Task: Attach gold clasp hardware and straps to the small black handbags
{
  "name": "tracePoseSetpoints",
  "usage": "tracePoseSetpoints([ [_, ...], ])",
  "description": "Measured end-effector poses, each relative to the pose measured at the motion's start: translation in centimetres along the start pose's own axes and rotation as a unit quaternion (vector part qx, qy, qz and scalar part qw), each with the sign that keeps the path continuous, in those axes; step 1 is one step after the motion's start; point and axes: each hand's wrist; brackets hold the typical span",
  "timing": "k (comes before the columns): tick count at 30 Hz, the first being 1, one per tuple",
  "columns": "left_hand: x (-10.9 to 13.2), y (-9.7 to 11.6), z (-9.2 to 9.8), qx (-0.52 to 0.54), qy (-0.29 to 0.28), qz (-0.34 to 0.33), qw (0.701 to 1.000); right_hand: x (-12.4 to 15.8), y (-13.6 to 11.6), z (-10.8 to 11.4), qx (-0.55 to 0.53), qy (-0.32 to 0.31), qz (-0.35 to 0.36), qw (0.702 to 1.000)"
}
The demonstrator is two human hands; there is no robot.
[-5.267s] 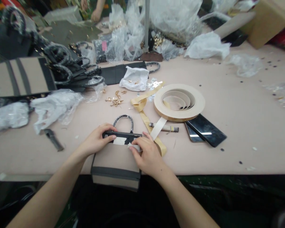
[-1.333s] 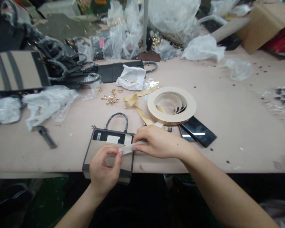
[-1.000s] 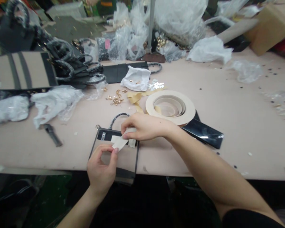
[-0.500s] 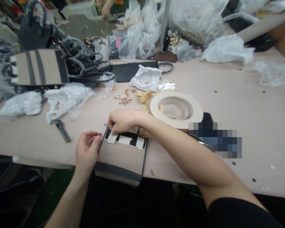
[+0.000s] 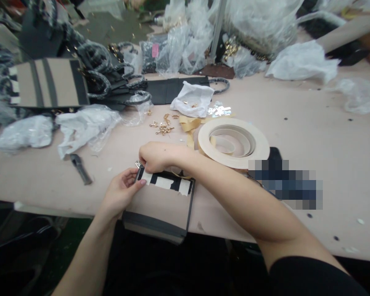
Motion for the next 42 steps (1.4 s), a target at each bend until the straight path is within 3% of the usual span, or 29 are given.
tracePoseSetpoints([
  [4, -0.2, 0.3, 0.0, -0.01, -0.003, 0.006, 1.0, 0.1, -0.1, -0.2, 0.0, 0.007, -0.013, 1.0],
  [10, -0.7, 1.3, 0.1, -0.029, -0.051, 0.004, 0.998, 0.2, 0.3, -0.5, -0.008, 0.018, -0.011, 1.0],
  [16, -1.6, 1.3, -0.6, -0.078, -0.038, -0.027, 0.996, 0.1, 0.9, -1.4, 0.0, 0.035, 0.007, 0.999],
  [27, -2.3, 1.7, -1.2, 0.031, -0.029, 0.072, 0.996, 1.1, 1.5, -2.5, -0.046, 0.064, 0.107, 0.991],
  [30, -2.7, 1.2, -1.3, 0.029, -0.014, 0.056, 0.998, 1.1, 1.2, -2.9, -0.034, 0.057, 0.126, 0.99],
  [33, -3.0, 0.4, -1.3, -0.024, 0.003, 0.03, 0.999, 2.0, 0.4, -1.8, -0.038, 0.053, 0.154, 0.986],
  [35, -2.9, 0.2, -1.2, -0.057, 0.008, 0.032, 0.998, 3.2, 0.1, -0.3, -0.041, 0.097, 0.162, 0.981],
  [38, -2.5, 0.4, -1.0, -0.09, -0.001, 0.027, 0.996, 5.5, 0.5, 1.8, -0.03, 0.195, 0.109, 0.974],
  [42, -2.1, 0.7, -0.8, -0.073, -0.023, 0.028, 0.997, 8.5, 2.2, 2.0, -0.021, 0.192, -0.009, 0.981],
])
Point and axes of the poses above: each hand's wrist, its own x-axis away from the middle knuckle, its own z-axis out of the back of the hand, y = z × x, and after that the axes turned 6 degrees about -x, right-handed
